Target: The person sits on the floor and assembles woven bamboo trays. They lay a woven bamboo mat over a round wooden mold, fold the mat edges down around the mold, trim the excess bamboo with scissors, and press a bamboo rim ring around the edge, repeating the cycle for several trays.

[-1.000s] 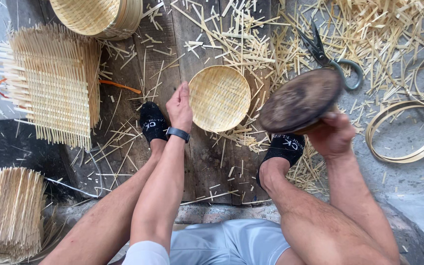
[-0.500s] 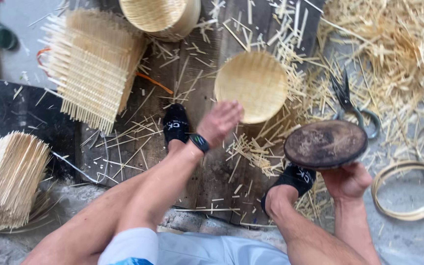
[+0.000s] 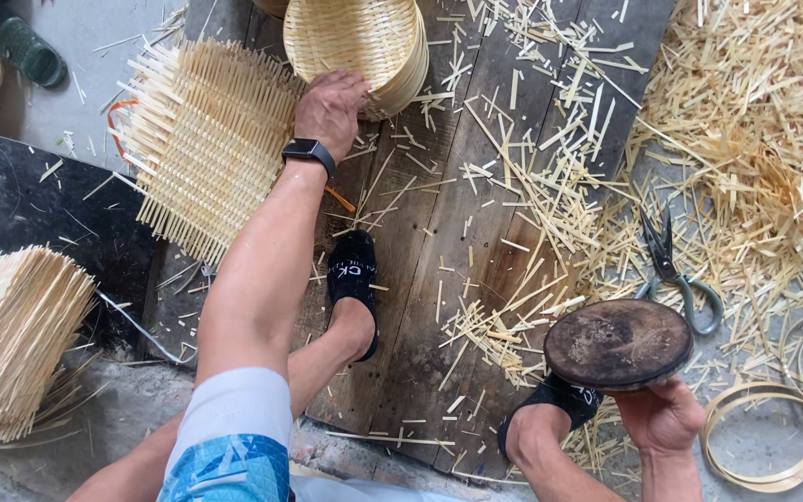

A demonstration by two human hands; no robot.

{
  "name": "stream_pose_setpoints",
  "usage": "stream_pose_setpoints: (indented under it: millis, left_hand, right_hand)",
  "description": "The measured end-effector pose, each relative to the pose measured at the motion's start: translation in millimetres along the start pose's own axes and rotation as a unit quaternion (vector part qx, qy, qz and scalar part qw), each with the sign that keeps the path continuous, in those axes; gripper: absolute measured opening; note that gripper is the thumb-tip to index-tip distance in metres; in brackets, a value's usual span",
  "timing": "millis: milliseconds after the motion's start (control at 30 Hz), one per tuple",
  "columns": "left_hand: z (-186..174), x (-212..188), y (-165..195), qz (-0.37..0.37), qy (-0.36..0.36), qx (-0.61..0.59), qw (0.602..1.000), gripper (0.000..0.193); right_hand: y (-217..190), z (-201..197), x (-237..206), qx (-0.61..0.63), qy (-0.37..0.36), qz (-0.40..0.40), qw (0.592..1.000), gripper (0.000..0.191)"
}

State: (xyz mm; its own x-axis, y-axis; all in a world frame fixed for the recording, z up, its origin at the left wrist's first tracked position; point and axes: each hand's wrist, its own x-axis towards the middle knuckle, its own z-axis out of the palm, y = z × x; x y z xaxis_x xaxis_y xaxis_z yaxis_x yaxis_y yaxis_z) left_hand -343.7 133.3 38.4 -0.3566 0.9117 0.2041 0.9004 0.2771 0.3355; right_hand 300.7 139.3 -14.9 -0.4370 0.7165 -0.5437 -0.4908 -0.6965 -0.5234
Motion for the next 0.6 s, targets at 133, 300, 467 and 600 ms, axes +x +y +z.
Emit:
stream_pose_setpoints:
  millis: [133, 300, 467, 600]
  left_hand:
    - [2.4, 5.3, -6.3, 0.0, -0.062, -0.025, 0.998, 0.03]
    - [-2.1, -7.5, 2.9, -0.001, -0.005, 0.027, 1.0, 0.047]
    - [-33.0, -73.6, -1.1, -0.077, 0.043, 0.134, 0.987, 0.091]
    - [-71.7, -126.9, -38.6, -0.354, -0.116, 0.16, 0.914, 0.092]
  right_hand:
    - [0.8, 24.4, 1.6, -0.046, 0.016, 0.015, 0.999, 0.046]
    - [18.5, 64.2, 28.2, -0.071, -0.014, 0.038, 0.997, 0.047]
    - [61.8, 79.0, 87.7, -0.137, -0.035, 0.062, 0.988, 0.035]
    - [71.3, 82.1, 95.8, -0.195, 0.013, 0.081, 0.977, 0.026]
